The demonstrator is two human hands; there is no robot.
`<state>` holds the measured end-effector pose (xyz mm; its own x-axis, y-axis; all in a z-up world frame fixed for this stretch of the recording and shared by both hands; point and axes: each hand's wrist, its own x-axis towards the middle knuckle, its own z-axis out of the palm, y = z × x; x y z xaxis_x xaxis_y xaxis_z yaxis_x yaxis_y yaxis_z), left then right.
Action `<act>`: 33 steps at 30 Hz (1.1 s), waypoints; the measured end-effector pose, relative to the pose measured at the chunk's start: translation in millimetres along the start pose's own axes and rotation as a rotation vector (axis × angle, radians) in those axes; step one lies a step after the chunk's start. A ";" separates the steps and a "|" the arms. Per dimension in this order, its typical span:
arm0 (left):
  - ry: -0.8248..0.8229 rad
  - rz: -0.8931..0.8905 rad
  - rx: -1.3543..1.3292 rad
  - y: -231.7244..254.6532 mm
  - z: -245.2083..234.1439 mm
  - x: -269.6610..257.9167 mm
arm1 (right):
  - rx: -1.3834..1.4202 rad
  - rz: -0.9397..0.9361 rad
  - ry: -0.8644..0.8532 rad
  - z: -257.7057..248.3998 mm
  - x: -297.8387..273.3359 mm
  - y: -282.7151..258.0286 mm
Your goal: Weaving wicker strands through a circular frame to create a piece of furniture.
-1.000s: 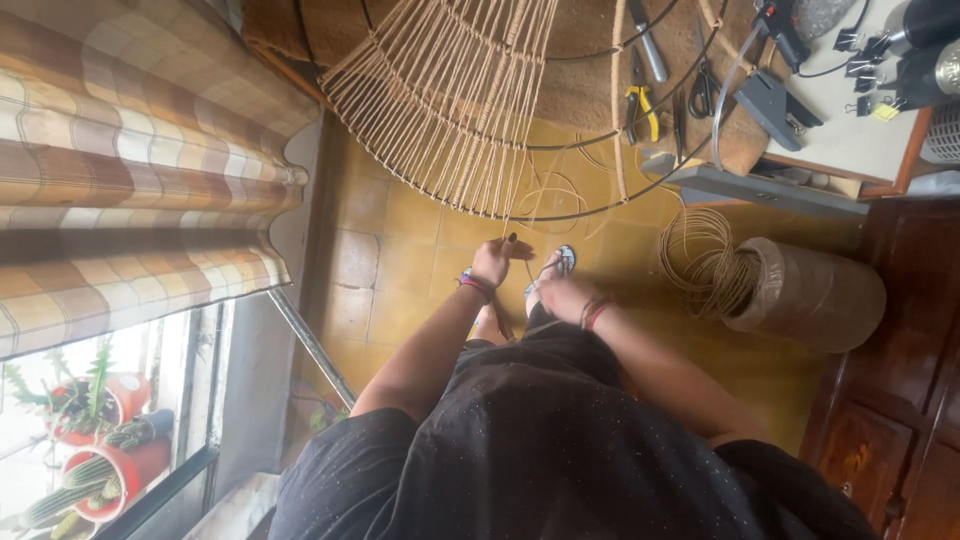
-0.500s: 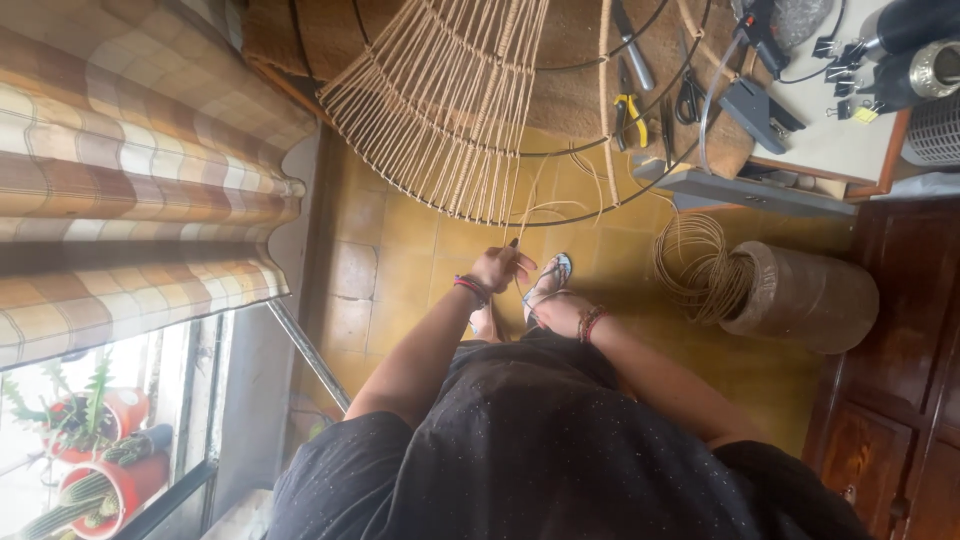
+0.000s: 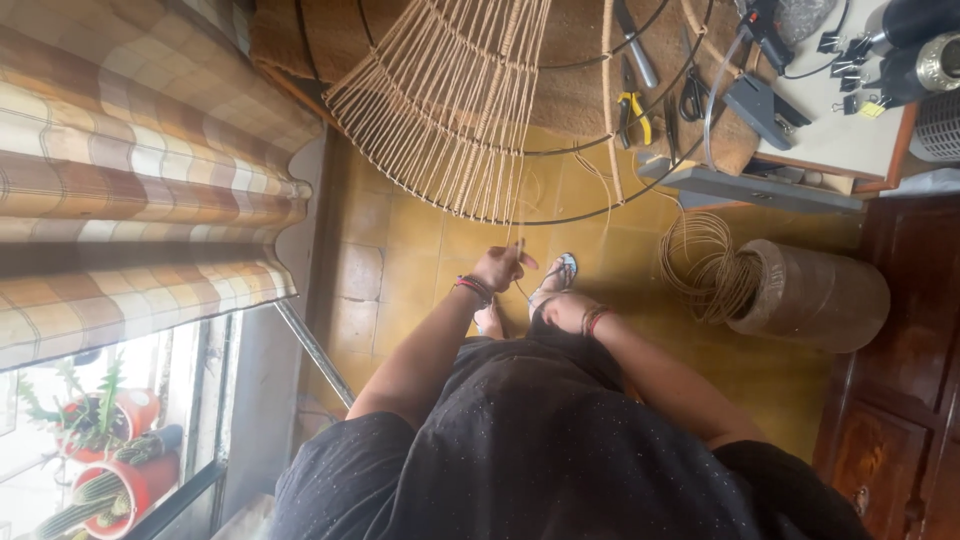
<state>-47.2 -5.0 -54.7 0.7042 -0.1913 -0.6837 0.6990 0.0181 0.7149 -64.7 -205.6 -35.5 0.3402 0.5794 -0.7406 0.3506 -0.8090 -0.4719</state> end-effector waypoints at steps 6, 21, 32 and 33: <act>0.109 0.150 1.000 -4.2 -11.9 14.2 | 1.533 -0.099 0.541 -66.5 5.0 7.5; 0.137 0.168 1.022 10.2 -0.6 -4.4 | 0.997 -0.173 0.715 -41.9 15.8 20.2; 0.123 0.186 0.906 7.8 -15.6 0.0 | 1.430 -0.230 0.703 -98.3 14.0 6.6; 0.123 0.191 0.910 -6.1 -14.2 8.5 | 1.430 -0.233 0.709 -81.1 14.3 9.7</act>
<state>-43.7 7.3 -67.0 0.8413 -0.1585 -0.5167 0.2405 -0.7463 0.6206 14.3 -197.1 -11.9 0.8558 0.2949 -0.4249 -0.4719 0.1090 -0.8749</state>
